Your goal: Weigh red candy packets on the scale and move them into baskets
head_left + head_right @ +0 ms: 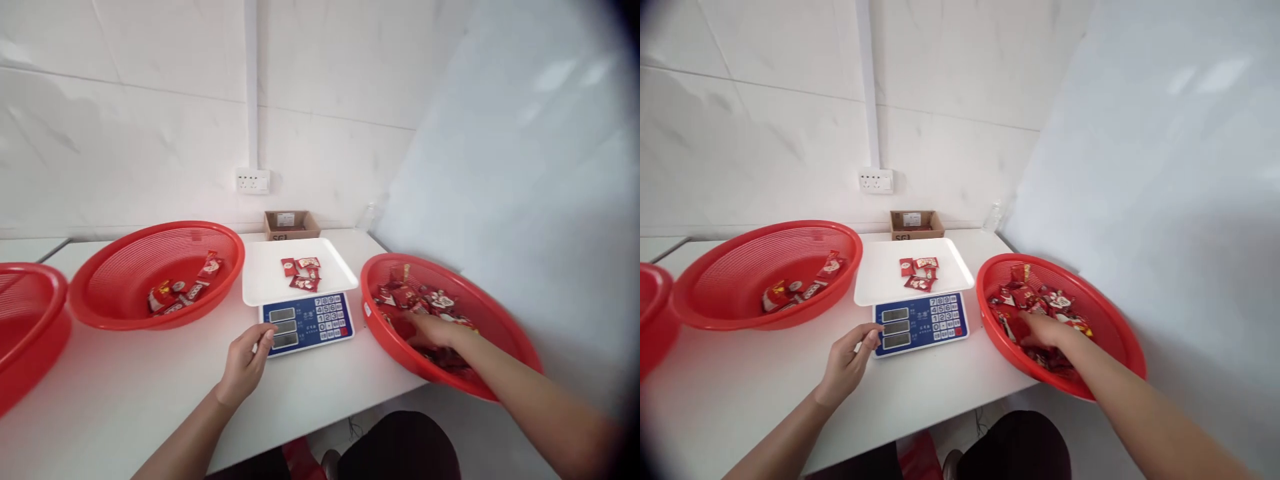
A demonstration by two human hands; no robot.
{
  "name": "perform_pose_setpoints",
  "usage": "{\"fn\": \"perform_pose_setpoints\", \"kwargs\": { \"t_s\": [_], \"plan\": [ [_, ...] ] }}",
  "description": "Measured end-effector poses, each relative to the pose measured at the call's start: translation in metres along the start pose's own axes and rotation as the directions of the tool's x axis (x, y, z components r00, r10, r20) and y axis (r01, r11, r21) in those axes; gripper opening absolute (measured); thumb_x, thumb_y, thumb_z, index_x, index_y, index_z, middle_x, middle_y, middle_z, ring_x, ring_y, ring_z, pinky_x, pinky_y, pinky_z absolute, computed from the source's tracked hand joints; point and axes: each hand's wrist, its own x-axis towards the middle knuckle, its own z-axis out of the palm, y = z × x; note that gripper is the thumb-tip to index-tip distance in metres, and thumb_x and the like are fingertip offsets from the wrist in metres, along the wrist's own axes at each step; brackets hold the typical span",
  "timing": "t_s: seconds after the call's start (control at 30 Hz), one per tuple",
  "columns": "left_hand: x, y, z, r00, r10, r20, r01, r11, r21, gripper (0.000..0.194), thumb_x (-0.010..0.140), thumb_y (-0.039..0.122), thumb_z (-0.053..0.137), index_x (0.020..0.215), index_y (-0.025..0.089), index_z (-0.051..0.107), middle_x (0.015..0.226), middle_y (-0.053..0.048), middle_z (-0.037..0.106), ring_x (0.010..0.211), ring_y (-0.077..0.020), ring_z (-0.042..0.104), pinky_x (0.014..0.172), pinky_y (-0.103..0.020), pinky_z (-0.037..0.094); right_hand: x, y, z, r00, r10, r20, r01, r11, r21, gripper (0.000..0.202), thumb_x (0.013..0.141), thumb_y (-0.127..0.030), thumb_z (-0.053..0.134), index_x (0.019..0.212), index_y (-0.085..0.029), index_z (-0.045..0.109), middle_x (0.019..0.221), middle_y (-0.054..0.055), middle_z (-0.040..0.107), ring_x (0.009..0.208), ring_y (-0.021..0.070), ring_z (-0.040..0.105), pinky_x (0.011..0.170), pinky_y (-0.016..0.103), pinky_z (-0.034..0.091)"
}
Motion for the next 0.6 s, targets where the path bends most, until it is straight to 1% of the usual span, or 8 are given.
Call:
{"fn": "perform_pose_setpoints", "kwargs": {
  "t_s": [0.03, 0.1, 0.2, 0.3, 0.4, 0.47, 0.53, 0.6],
  "plan": [
    [0.001, -0.001, 0.0, 1.0, -0.009, -0.001, 0.009, 1.0, 0.011, 0.029, 0.089, 0.037, 0.04, 0.089, 0.016, 0.06, 0.069, -0.002, 0.06, 0.063, -0.0141, 0.056, 0.058, -0.022, 0.045, 0.001, -0.004, 0.0, 0.999, 0.031, 0.036, -0.031, 0.999, 0.013, 0.032, 0.05, -0.024, 0.071, 0.082, -0.027, 0.065, 0.073, 0.004, 0.068, 0.067, 0.0258, 0.063, 0.061, 0.035, 0.048],
    [0.002, -0.002, -0.001, 1.0, -0.027, -0.001, 0.027, 0.999, 0.029, 0.031, 0.088, 0.04, 0.04, 0.088, 0.016, 0.06, 0.069, -0.002, 0.06, 0.063, -0.0147, 0.057, 0.057, -0.022, 0.045, 0.004, -0.009, -0.001, 0.996, 0.075, 0.05, -0.077, 0.997, 0.032, 0.024, 0.057, -0.026, 0.067, 0.081, -0.025, 0.066, 0.072, 0.004, 0.068, 0.068, 0.0244, 0.062, 0.062, 0.034, 0.047],
    [0.003, -0.003, -0.001, 0.999, -0.034, 0.012, 0.034, 0.999, 0.042, 0.033, 0.088, 0.043, 0.039, 0.088, 0.017, 0.06, 0.067, -0.001, 0.059, 0.063, -0.0151, 0.058, 0.056, -0.022, 0.045, 0.008, -0.007, -0.002, 0.994, 0.114, -0.001, -0.113, 0.992, 0.047, 0.016, 0.066, -0.027, 0.06, 0.08, -0.022, 0.066, 0.07, 0.003, 0.068, 0.066, 0.0212, 0.061, 0.062, 0.031, 0.046],
    [0.003, -0.003, -0.001, 0.999, -0.025, 0.019, 0.024, 0.998, 0.049, 0.033, 0.088, 0.044, 0.04, 0.088, 0.017, 0.06, 0.067, -0.001, 0.059, 0.062, -0.015, 0.057, 0.056, -0.022, 0.045, 0.012, -0.004, -0.01, 0.99, 0.127, -0.061, -0.123, 0.99, 0.063, 0.017, 0.07, -0.024, 0.057, 0.084, -0.02, 0.065, 0.073, 0.002, 0.068, 0.07, 0.0191, 0.061, 0.067, 0.029, 0.045],
    [0.003, -0.005, 0.0, 0.999, -0.021, 0.028, 0.019, 0.999, 0.051, 0.032, 0.087, 0.043, 0.041, 0.089, 0.017, 0.06, 0.067, -0.001, 0.059, 0.062, -0.0148, 0.057, 0.054, -0.021, 0.044, 0.014, -0.007, -0.021, 0.983, 0.113, -0.142, -0.101, 0.991, 0.086, 0.024, 0.077, -0.023, 0.05, 0.097, -0.021, 0.062, 0.091, 0.004, 0.068, 0.086, 0.0189, 0.061, 0.077, 0.028, 0.044],
    [0.003, -0.005, 0.0, 0.999, -0.017, 0.032, 0.015, 0.999, 0.051, 0.032, 0.087, 0.043, 0.041, 0.089, 0.017, 0.06, 0.067, -0.001, 0.06, 0.062, -0.0146, 0.057, 0.054, -0.02, 0.044, 0.013, -0.011, -0.025, 0.981, 0.086, -0.174, -0.068, 0.992, 0.103, 0.028, 0.081, -0.027, 0.045, 0.105, -0.021, 0.06, 0.104, 0.005, 0.065, 0.096, 0.0186, 0.059, 0.083, 0.028, 0.042],
    [0.003, -0.006, 0.001, 0.999, -0.016, 0.036, 0.014, 0.998, 0.058, 0.032, 0.087, 0.043, 0.041, 0.089, 0.018, 0.061, 0.067, -0.001, 0.06, 0.062, -0.0144, 0.057, 0.054, -0.02, 0.045, 0.01, -0.015, -0.022, 0.993, 0.027, -0.116, -0.013, 0.993, 0.115, 0.034, 0.08, -0.035, 0.05, 0.11, -0.022, 0.058, 0.113, 0.006, 0.062, 0.101, 0.02, 0.057, 0.086, 0.028, 0.041],
    [0.003, -0.006, 0.001, 0.999, -0.021, 0.046, 0.018, 0.998, 0.066, 0.033, 0.087, 0.044, 0.041, 0.089, 0.018, 0.061, 0.067, -0.001, 0.06, 0.061, -0.0144, 0.057, 0.054, -0.02, 0.045, 0.007, -0.018, -0.014, 0.999, -0.053, -0.007, 0.054, 0.991, 0.126, 0.046, 0.072, -0.039, 0.06, 0.115, -0.024, 0.056, 0.117, 0.006, 0.06, 0.103, 0.023, 0.056, 0.086, 0.029, 0.042]
  ]
}}
